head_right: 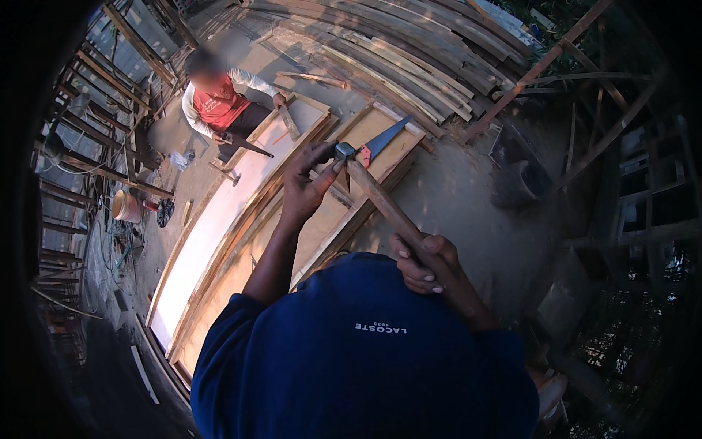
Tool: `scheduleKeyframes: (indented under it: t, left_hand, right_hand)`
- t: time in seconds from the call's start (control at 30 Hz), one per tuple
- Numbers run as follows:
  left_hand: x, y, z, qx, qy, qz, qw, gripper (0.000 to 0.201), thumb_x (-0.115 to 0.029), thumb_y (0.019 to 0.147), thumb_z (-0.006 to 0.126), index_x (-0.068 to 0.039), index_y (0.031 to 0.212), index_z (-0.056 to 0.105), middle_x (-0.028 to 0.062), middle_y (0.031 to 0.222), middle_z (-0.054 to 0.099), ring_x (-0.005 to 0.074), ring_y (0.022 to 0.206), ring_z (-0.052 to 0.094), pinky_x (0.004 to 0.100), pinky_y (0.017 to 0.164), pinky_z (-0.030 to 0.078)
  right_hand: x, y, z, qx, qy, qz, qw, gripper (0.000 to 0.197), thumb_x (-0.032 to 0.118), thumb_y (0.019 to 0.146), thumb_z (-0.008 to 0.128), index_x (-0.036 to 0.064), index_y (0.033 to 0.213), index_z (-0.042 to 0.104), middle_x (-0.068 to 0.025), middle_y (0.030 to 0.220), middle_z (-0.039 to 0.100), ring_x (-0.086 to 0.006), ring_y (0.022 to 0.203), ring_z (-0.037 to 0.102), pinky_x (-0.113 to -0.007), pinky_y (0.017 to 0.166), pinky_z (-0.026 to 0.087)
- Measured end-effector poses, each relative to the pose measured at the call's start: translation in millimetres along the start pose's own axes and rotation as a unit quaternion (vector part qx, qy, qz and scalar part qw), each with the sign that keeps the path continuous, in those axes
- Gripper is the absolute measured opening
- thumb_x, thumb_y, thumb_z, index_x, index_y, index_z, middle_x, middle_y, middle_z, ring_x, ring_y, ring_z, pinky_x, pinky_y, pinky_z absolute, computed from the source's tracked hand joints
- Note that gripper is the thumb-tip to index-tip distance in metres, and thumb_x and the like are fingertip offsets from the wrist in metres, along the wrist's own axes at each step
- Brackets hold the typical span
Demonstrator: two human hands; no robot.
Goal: The person measures wooden boards with a tape measure, marks them, and hammers nails into the wooden frame assembly at a construction site.
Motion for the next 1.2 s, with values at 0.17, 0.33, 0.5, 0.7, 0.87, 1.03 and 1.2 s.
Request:
scheduleKeyframes:
  t: [0.17, 0.33, 0.5, 0.7, 0.87, 1.03, 1.2]
  left_hand:
    - [-6, 10, 14, 0.075, -0.025, -0.017, 0.997, 0.039, -0.013, 0.086, 0.081, -0.003, 0.122, 0.072, 0.0091, 0.114, 0.068, 0.0186, 0.104, 0.062, 0.0333, 0.090, 0.049]
    - [-15, 16, 33, 0.118, -0.010, -0.012, 0.993, 0.040, -0.017, 0.084, 0.083, -0.004, 0.121, 0.072, 0.0085, 0.110, 0.067, 0.0198, 0.102, 0.061, 0.0336, 0.091, 0.048]
    - [-25, 20, 54, 0.145, 0.000, -0.034, 0.989, 0.044, -0.016, 0.083, 0.083, -0.002, 0.124, 0.071, 0.0089, 0.110, 0.067, 0.0202, 0.104, 0.060, 0.0332, 0.090, 0.048]
    - [-28, 17, 81, 0.159, -0.030, -0.027, 0.986, 0.047, -0.008, 0.084, 0.081, 0.000, 0.128, 0.068, 0.0096, 0.116, 0.065, 0.0191, 0.104, 0.060, 0.0327, 0.094, 0.048]
    - [-26, 13, 103, 0.146, -0.181, -0.058, 0.971, 0.039, -0.002, 0.088, 0.075, -0.001, 0.127, 0.068, 0.0106, 0.127, 0.062, 0.0183, 0.110, 0.063, 0.0335, 0.098, 0.049]
    - [-17, 19, 115, 0.166, -0.261, -0.096, 0.946, 0.037, 0.002, 0.089, 0.073, 0.001, 0.125, 0.067, 0.0096, 0.130, 0.061, 0.0187, 0.116, 0.061, 0.0335, 0.102, 0.048]
    - [14, 24, 130, 0.134, -0.376, -0.186, 0.898, 0.037, 0.003, 0.089, 0.071, 0.000, 0.126, 0.067, 0.0099, 0.133, 0.061, 0.0204, 0.122, 0.060, 0.0356, 0.108, 0.045]
  right_hand:
    - [2, -19, -5, 0.039, 0.022, -0.016, 0.999, 0.036, 0.032, 0.098, 0.050, 0.0002, 0.112, 0.041, -0.0085, 0.063, 0.055, -0.0193, 0.040, 0.059, -0.029, 0.036, 0.046]
    - [1, -35, -2, 0.058, 0.022, -0.041, 0.997, 0.043, 0.032, 0.099, 0.048, -0.0032, 0.122, 0.041, -0.0079, 0.063, 0.055, -0.0187, 0.041, 0.059, -0.030, 0.038, 0.046]
    - [2, -52, -2, 0.078, -0.002, -0.073, 0.994, 0.061, 0.033, 0.099, 0.045, -0.0103, 0.140, 0.032, -0.0067, 0.065, 0.051, -0.0146, 0.042, 0.054, -0.028, 0.037, 0.041]
    - [3, -87, 5, -0.143, -0.162, -0.099, 0.971, 0.062, 0.029, 0.091, 0.057, -0.0157, 0.132, 0.043, -0.0073, 0.066, 0.052, -0.0120, 0.040, 0.049, -0.029, 0.037, 0.042]
    - [6, -95, 27, -0.265, -0.274, -0.093, 0.920, 0.065, 0.026, 0.082, 0.063, -0.0145, 0.130, 0.047, -0.0049, 0.067, 0.053, -0.0099, 0.045, 0.048, -0.025, 0.040, 0.040]
    - [8, -95, 33, -0.343, -0.327, -0.097, 0.875, 0.061, 0.023, 0.078, 0.068, -0.0094, 0.127, 0.053, -0.0031, 0.073, 0.055, -0.0093, 0.054, 0.053, -0.022, 0.047, 0.040]
    - [27, -82, 46, -0.436, -0.468, -0.064, 0.766, 0.060, 0.027, 0.077, 0.074, -0.0034, 0.126, 0.056, -0.0043, 0.084, 0.059, -0.0120, 0.071, 0.059, -0.027, 0.069, 0.046]
Point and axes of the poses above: each hand's wrist, its own y-axis towards the middle knuckle, its own z-axis out of the palm, x = y × z, the point moved 1 cm from there along y, towards the middle knuckle
